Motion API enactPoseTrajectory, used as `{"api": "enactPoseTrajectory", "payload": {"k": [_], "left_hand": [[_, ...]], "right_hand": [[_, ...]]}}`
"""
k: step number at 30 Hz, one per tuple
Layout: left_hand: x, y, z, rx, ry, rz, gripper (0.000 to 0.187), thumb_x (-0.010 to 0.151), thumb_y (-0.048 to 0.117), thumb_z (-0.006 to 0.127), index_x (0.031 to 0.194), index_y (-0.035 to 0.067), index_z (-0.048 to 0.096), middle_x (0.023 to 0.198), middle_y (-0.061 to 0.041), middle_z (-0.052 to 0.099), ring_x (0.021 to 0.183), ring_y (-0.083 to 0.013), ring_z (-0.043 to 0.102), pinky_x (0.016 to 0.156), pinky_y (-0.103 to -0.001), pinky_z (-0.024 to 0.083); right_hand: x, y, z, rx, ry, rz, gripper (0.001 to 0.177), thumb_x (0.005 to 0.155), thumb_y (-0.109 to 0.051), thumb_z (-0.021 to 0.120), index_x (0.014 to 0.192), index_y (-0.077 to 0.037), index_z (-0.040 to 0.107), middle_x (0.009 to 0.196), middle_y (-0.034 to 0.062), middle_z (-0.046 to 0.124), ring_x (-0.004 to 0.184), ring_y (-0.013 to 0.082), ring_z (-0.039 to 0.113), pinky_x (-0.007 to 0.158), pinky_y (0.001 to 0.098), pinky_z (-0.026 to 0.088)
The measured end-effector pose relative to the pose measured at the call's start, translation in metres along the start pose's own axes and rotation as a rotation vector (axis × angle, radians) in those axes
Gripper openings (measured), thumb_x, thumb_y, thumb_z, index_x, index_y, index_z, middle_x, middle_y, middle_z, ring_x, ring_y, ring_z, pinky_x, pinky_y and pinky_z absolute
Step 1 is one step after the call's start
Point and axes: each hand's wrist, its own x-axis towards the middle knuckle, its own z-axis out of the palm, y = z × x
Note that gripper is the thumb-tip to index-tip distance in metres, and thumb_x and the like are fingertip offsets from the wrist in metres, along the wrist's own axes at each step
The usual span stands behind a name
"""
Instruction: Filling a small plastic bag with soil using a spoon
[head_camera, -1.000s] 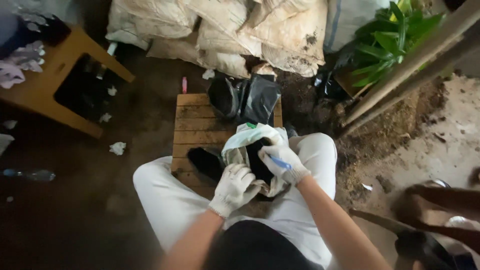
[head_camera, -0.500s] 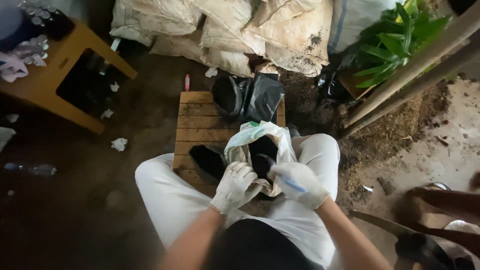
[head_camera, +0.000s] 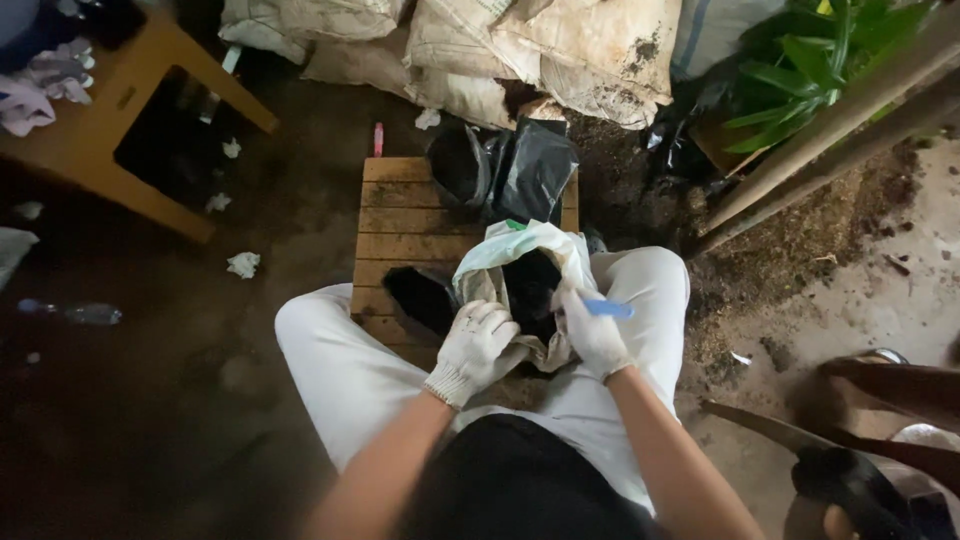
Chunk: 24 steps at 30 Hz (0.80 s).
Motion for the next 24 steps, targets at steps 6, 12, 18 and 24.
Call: {"api": "enactPoseTrajectory", "payload": {"k": [6,12,18,24], "left_hand": [[0.009,0.002,-0.009,-0.005,0.013,-0.001,0.020,0.074,0.026,0.078,0.077,0.017,0.060,0.079,0.001,0.058,0.084,-0.0211,0.068,0.074,-0.039,0.053],[0.004,-0.001,-0.013,-0.036,0.025,0.015,0.028,0.071,0.026,0.078,0.093,0.014,0.064,0.087,-0.004,0.061,0.088,-0.0260,0.068,0.080,-0.042,0.054],[-0.008,-0.005,-0.004,0.029,-0.001,0.005,0.035,0.074,0.027,0.075,0.106,0.013,0.067,0.097,-0.005,0.065,0.102,-0.0261,0.067,0.091,-0.043,0.052],[-0.013,-0.009,-0.003,0.037,0.100,-0.035,0.035,0.073,0.029,0.078,0.103,0.015,0.067,0.095,-0.004,0.064,0.097,-0.0272,0.068,0.089,-0.044,0.053]], "right_hand": [[0.022,-0.018,-0.012,0.175,-0.006,0.673,0.046,0.089,-0.070,0.061,0.087,-0.027,0.076,0.070,0.0047,0.076,0.078,0.0230,0.077,0.075,0.0381,0.061],[0.020,-0.001,-0.036,0.283,0.089,0.595,0.049,0.095,-0.056,0.063,0.087,-0.009,0.072,0.080,0.0190,0.070,0.075,0.0249,0.070,0.066,0.0381,0.058],[0.024,0.011,-0.032,0.438,0.127,0.523,0.047,0.098,-0.047,0.063,0.081,-0.004,0.068,0.057,0.0160,0.058,0.048,0.0199,0.057,0.041,0.0280,0.047],[0.008,-0.044,-0.044,0.456,0.100,0.326,0.042,0.099,-0.045,0.064,0.076,-0.010,0.062,0.060,0.0129,0.059,0.047,0.0171,0.056,0.038,0.0292,0.045]]}}
